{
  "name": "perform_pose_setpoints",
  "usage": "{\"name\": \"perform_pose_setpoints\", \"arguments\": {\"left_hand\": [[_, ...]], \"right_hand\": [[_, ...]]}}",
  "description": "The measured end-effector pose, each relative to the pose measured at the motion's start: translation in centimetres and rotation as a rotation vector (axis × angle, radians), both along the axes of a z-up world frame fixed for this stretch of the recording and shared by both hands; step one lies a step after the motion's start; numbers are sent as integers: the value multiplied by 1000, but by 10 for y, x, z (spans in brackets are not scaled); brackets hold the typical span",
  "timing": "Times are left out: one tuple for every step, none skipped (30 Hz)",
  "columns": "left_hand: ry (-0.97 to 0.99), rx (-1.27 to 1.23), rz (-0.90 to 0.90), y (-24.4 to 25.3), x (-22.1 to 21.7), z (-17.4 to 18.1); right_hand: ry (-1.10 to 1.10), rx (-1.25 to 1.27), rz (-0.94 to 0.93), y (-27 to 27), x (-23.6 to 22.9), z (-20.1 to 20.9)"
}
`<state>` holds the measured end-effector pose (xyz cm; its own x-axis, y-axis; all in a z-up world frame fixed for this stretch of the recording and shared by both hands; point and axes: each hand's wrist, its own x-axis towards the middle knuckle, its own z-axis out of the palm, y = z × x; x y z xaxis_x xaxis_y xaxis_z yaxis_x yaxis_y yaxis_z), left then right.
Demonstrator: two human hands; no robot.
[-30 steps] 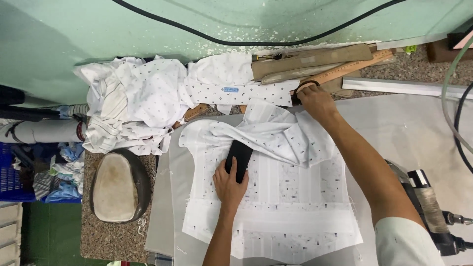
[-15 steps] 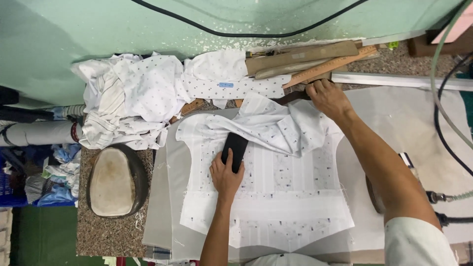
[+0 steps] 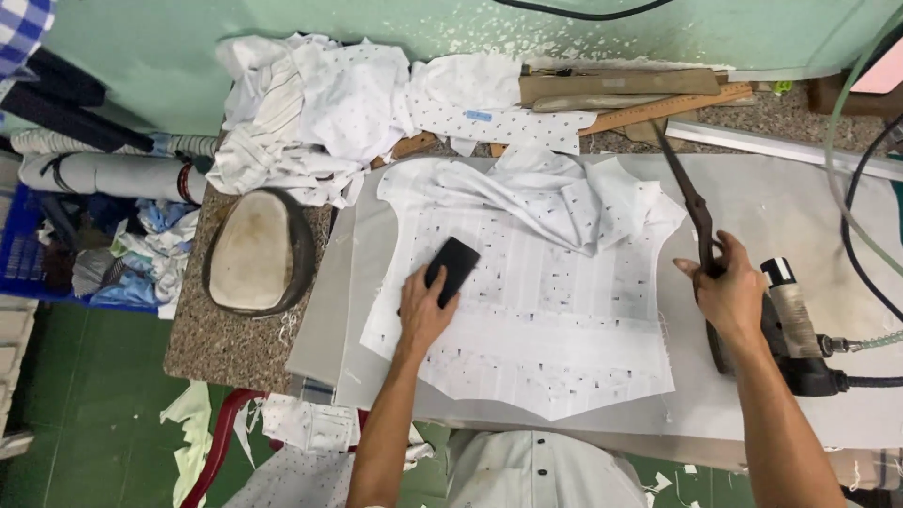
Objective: The person irons a white patterned fabric on a table using a steam iron and a black pressing block. They then use large scissors to trim the edges of the fabric, cutting along the pattern lines.
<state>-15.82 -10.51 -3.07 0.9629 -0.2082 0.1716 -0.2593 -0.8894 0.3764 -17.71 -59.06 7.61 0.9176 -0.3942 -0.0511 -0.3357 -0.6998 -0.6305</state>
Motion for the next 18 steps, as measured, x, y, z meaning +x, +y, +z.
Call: {"name": "perform_pose_setpoints", "arguments": {"left_hand": [[0,-1,9,19,-4,1],[-42,-9,150,38,-7,3],[-84,-16,291,57,-8,3],[-77,-12,284,76,-10,9],[-31,-24,373,94,-10,14],[13,-36,459,112,-8,19],[17,-31,450,121,-13,20],[-96,-21,456,131,-14,22],[-208,-13,460,141,-14,24],[-205,-10,448,149,-12,17],[-193,19,446,156,-9,10],[-182,44,443,163,-5,2],[-179,45,431,164,-1,-2],[-177,74,455,164,4,-6],[-177,103,478,164,9,-11],[-175,103,460,153,16,-8],[-283,198,395,142,23,-5],[-392,291,324,130,30,-3]], "right_hand": [[0,-1,9,9,-11,-2],[9,334,1,18,-26,-6],[16,671,-5,27,-39,-9],[21,674,-14,32,-52,-18],[65,746,-12,37,-65,-27],[105,819,-12,42,-77,-37],[106,823,-22,50,-90,-46],[58,798,17,59,-100,-54],[11,772,56,68,-110,-62],[11,775,43,75,-117,-62],[31,792,40,83,-123,-62],[49,806,37,90,-129,-61],[48,808,25,99,-133,-57],[46,817,17,108,-138,-53],[44,826,8,117,-143,-49],[40,827,-9,121,-150,-52],[46,825,-23,126,-157,-56],[52,824,-42,131,-165,-60]]}}
